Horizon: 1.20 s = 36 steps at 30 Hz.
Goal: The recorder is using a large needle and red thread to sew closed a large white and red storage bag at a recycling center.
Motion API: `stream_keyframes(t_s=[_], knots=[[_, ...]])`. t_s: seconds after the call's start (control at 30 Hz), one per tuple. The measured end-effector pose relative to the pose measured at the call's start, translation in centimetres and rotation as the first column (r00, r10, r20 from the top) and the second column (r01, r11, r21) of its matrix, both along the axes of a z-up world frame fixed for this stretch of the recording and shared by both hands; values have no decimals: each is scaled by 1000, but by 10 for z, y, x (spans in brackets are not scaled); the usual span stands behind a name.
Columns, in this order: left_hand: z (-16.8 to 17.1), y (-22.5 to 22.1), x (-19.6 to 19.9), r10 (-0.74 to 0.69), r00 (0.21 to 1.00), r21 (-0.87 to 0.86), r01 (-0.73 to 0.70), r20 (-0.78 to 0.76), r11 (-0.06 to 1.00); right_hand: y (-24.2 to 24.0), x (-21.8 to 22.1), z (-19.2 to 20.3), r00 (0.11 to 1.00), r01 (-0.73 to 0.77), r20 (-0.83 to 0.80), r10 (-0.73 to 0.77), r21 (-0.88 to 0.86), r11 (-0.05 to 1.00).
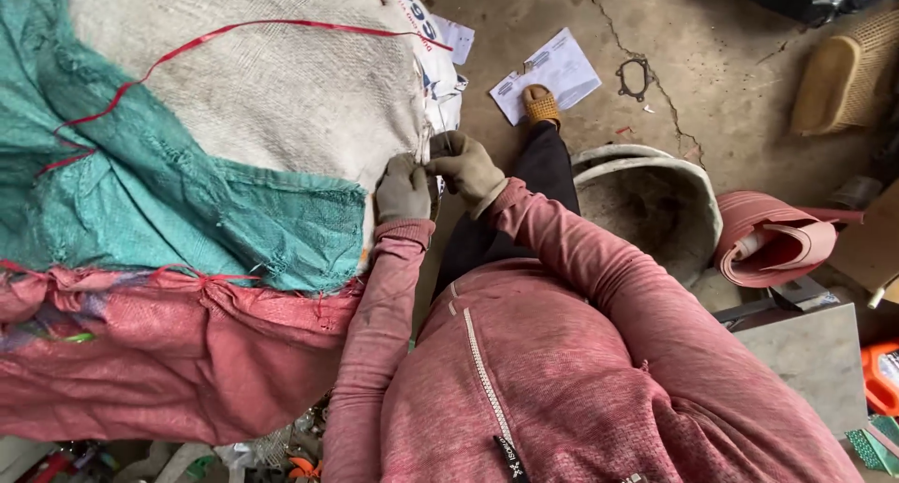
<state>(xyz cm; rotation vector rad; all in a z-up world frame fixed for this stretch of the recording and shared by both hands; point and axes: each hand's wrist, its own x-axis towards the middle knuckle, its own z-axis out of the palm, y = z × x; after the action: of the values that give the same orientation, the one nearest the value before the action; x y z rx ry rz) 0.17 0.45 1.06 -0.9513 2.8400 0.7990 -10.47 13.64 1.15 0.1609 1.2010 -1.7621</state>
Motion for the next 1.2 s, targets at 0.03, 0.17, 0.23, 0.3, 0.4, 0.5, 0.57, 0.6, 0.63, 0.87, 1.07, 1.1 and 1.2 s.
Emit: stream_keyframes(t_s=[0.03, 0.17, 0.23, 0.3, 0.4, 0.5, 0.57, 0.6, 0.63, 0.87, 1.07, 1.1, 1.2], knots=[[2, 2, -2, 20, 998, 8, -20, 55, 1000, 1, -3, 3, 997, 4, 77, -2, -30, 1000], [-5, 7, 2, 32, 995, -23, -35, -97, 999, 5, -4, 18, 968, 48, 251, -24, -86, 995], [10, 11, -1, 23, 993, -61, -31, -120, 998, 5, -3, 19, 967, 48, 255, -25, -81, 996], [18, 13, 0, 11, 990, -101, -26, -140, 995, 5, -2, 17, 965, 49, 262, -27, -78, 996], [15, 15, 9, -193, 959, -355, 109, -210, 929, 6, 3, 14, 935, 97, 351, -47, -127, 987], [6, 9, 14, -185, 966, -274, 132, -180, 953, 2, 4, 19, 863, 187, 501, -59, -209, 960], [6, 6, 12, -104, 991, -210, 119, 84, 970, 2, 7, 21, 795, 274, 602, -73, -250, 929], [11, 5, 8, -103, 991, -208, 119, 84, 971, 2, 9, 19, 795, 274, 602, -74, -248, 929], [17, 4, 5, -92, 986, -160, 114, 140, 981, 0, 10, 18, 795, 277, 601, -78, -245, 929], [11, -5, 9, -161, 986, -47, 159, -44, 986, 0, 7, 25, 700, 321, 705, -110, -173, 931], [42, -4, -7, -227, 973, -157, 217, -45, 963, 6, 11, 15, 856, 220, 517, 4, -373, 901], [43, -4, -11, -229, 972, -158, 219, -45, 963, 8, 6, 29, 856, 222, 517, 3, -373, 901], [47, -6, -20, -132, 989, -110, 138, 58, 984, 9, 0, 49, 857, 144, 514, -42, -159, 977]])
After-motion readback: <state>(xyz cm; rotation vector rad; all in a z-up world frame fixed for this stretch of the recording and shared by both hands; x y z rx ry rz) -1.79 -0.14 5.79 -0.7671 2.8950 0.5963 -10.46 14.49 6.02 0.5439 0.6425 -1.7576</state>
